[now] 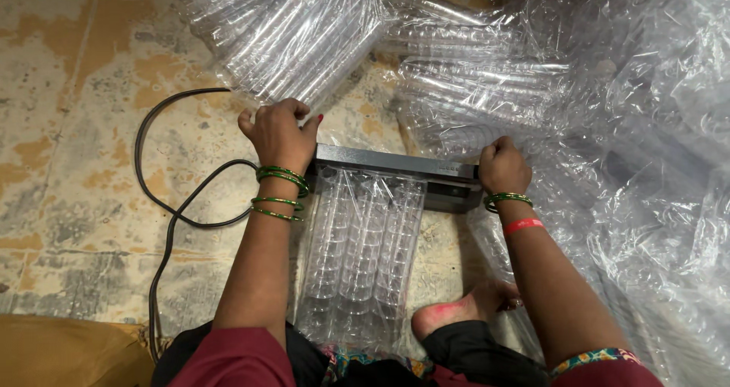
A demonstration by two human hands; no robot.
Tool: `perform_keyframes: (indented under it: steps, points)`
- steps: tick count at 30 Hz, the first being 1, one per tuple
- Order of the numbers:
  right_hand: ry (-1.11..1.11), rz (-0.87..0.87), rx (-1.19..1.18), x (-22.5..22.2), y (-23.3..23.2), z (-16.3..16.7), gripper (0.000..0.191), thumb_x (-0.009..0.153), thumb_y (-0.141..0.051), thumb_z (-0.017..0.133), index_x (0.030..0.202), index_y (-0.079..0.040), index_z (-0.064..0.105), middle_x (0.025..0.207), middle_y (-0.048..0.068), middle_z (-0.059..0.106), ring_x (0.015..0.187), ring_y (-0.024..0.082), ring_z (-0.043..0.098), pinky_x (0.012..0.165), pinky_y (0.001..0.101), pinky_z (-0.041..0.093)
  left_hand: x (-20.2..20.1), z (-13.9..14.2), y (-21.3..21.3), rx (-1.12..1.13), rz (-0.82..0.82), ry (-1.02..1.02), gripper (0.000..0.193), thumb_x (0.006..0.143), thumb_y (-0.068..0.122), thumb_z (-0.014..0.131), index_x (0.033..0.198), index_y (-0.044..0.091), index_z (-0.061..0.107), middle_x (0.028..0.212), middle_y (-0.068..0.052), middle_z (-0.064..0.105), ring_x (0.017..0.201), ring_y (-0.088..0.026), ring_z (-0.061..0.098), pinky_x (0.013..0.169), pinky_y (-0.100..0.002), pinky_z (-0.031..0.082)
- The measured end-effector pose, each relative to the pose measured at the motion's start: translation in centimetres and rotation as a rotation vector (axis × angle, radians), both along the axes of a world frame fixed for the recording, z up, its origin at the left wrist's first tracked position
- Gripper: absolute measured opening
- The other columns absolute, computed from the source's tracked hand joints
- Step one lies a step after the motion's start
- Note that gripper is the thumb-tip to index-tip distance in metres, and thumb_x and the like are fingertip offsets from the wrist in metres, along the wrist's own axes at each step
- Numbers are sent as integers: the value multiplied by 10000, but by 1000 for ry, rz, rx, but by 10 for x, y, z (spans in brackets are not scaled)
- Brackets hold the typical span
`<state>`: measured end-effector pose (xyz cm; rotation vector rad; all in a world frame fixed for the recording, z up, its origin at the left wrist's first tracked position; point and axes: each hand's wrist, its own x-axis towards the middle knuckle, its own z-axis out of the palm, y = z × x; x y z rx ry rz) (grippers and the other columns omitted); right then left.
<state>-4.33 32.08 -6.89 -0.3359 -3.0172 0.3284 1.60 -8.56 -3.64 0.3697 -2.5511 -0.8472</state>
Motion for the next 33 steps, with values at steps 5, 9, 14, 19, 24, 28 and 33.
perform_keyframes:
  steps: [5, 9, 14, 19, 24, 28, 33]
  points:
    - [37, -10, -9, 2, -2, -1, 300, 958, -361, 518, 1052, -114, 661, 952, 193, 729, 912, 441, 676, 857, 561, 490, 3, 13, 8, -30, -16, 64, 252, 825, 289, 846, 972, 112, 745, 956, -54, 735, 1023, -281, 609, 1050, -540, 252]
    - [50, -7, -14, 4, -4, 0, 291, 952, -347, 517, 1050, -109, 651, 931, 190, 729, 905, 433, 678, 855, 561, 482, 5, 22, 12, -31, -17, 89, 260, 839, 293, 847, 999, 119, 740, 978, -62, 728, 1040, -280, 603, 1074, -540, 237]
    - [62, -18, -30, 2, -5, -5, 301, 941, -357, 516, 1047, -111, 654, 925, 189, 731, 904, 433, 679, 877, 559, 478, 9, 37, 18, -29, -42, 116, 325, 823, 307, 844, 1062, 127, 717, 1057, -64, 727, 1109, -292, 579, 1072, -586, 225]
    - [71, -39, -2, 4, -17, 5, 383, 923, -419, 529, 1091, -102, 663, 928, 221, 730, 916, 458, 680, 907, 578, 452, 41, 53, 36, -129, -158, 19, 521, 819, 416, 815, 1216, 117, 660, 1178, -122, 666, 1194, -345, 537, 1088, -629, 227]
    - [121, -99, -73, 11, -39, 45, 500, 888, -489, 605, 1167, -75, 619, 1041, 194, 717, 1026, 438, 655, 948, 598, 415, 148, 40, 53, -116, -254, -215, 840, 700, 468, 856, 1346, 59, 510, 1301, -182, 585, 1223, -362, 497, 1035, -623, 222]
    - [552, -46, -287, 52, -48, 52, 636, 907, -506, 680, 1300, -29, 530, 1290, 238, 584, 1238, 406, 557, 1045, 568, 417, 216, 3, 59, 85, -96, -522, 999, 694, 530, 884, 1405, 12, 410, 1362, -193, 554, 1297, -349, 501, 1067, -531, 360]
    - [231, -91, -799, 193, -80, -8, 760, 901, -369, 737, 1410, 100, 423, 1377, 293, 489, 1265, 400, 468, 1085, 513, 384, 217, -35, 59, 469, -73, -815, 980, 695, 563, 880, 1297, -104, 489, 1176, -225, 691, 1108, -324, 701, 936, -416, 569]
